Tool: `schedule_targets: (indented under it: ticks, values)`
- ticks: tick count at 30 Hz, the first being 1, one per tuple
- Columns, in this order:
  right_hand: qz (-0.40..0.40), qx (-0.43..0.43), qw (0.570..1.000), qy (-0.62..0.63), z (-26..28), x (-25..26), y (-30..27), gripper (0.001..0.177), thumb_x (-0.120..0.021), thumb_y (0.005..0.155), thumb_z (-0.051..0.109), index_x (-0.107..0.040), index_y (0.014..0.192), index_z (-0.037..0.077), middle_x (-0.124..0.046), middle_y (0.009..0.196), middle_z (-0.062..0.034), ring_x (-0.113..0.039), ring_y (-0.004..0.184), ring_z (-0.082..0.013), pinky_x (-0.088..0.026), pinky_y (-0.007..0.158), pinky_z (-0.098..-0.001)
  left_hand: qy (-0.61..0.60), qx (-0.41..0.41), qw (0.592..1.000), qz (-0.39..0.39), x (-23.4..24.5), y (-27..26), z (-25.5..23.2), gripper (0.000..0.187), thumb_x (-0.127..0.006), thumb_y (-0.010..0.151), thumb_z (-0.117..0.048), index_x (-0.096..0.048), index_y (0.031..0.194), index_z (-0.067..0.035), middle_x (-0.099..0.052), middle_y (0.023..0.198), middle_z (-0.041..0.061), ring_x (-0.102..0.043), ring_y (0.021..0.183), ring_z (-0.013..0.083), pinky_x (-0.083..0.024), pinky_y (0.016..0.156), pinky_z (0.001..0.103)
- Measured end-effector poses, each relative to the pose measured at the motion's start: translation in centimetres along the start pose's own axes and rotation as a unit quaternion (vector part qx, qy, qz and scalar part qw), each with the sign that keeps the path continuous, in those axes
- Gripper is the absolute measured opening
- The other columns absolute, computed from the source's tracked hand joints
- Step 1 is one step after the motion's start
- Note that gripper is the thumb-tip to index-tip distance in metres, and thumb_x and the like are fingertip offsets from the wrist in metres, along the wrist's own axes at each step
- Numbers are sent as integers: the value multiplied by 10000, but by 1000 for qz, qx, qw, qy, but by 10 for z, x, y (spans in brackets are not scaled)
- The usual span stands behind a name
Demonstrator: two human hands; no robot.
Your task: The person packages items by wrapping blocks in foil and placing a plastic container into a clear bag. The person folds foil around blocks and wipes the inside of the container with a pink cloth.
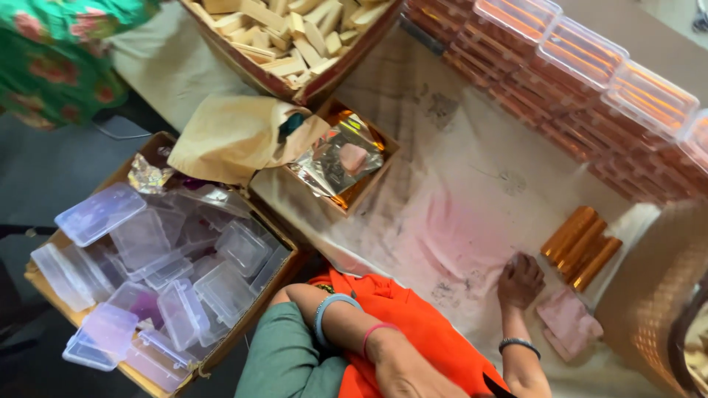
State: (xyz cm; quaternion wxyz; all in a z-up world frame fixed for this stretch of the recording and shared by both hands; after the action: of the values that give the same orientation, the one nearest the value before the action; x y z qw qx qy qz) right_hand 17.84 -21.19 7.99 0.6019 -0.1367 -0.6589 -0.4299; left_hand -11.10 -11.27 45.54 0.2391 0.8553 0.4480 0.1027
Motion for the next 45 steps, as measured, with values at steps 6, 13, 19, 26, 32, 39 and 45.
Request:
schedule_targets:
  ticks: [6,13,19,26,32,39,45]
  values:
    - [5,15,1000,-24,-3,-7,3,300,-649,996,279,-662,1276,169,-592,1398,-46,-535,1323,-325,-448,1019,-527,-84,67,979,-173,113,-154,75,359,-579,1051,-165,-660,1260,115,-708,1233,221,-663,1177,283,-500,1084,391]
    - [3,1,1000,-26,-1,-1,3,299,-649,1016,287,-652,1291,167,-586,1404,-42,-524,1273,-315,-444,1024,-525,429,473,161,-753,104,-660,147,357,-677,956,-367,-753,1015,-23,-722,1038,232,-688,1025,397,-538,937,483]
    - [8,-13,999,-38,2,1,4,312,-650,1002,290,-651,1287,163,-585,1397,-46,-527,1321,-329,-442,1017,-534,222,344,47,-911,36,-749,140,783,-644,967,-626,-642,1252,103,-654,1273,324,-621,1208,432,-465,1086,508]
    - [2,-35,998,-54,1,-11,-3,434,-598,930,193,-583,1363,157,-578,1423,-64,-530,1325,-333,-451,1037,-538,161,171,221,-947,157,-737,119,940,-716,917,-515,-258,1496,67,-378,1515,232,-472,1278,320,-418,990,460]
    - [-2,-86,994,-67,14,1,-8,490,-599,930,263,-577,1410,170,-553,1473,-21,-511,1350,-251,-417,1031,-506,179,187,143,-955,127,-741,121,543,-480,1070,-382,-513,1354,80,-552,1370,267,-623,1163,346,-508,981,442]
    - [-19,-89,993,-79,23,4,-9,486,-589,970,309,-590,1440,184,-545,1500,-6,-505,1370,-230,-401,1055,-490,199,731,203,-620,71,-730,218,1194,-519,818,-890,-323,1580,9,-287,1592,346,-268,1476,498,-322,1164,613]
    - [-12,-84,992,-93,20,-6,-8,482,-602,949,291,-605,1418,180,-550,1496,-7,-504,1379,-230,-403,1059,-494,165,762,207,-591,53,-714,231,1232,-706,711,-755,-166,1671,-204,-153,1692,244,-237,1519,471,-442,1063,662]
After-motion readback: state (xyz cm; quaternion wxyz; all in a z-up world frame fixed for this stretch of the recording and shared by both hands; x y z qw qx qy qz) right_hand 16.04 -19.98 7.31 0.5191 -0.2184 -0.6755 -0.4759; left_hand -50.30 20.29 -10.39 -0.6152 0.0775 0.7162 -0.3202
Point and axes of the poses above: each hand's wrist, its own y-axis towards the middle knuckle, its own x-axis out of the back of the hand, z = x × y, the point moved 8 cm from there along y, towards the middle knuckle
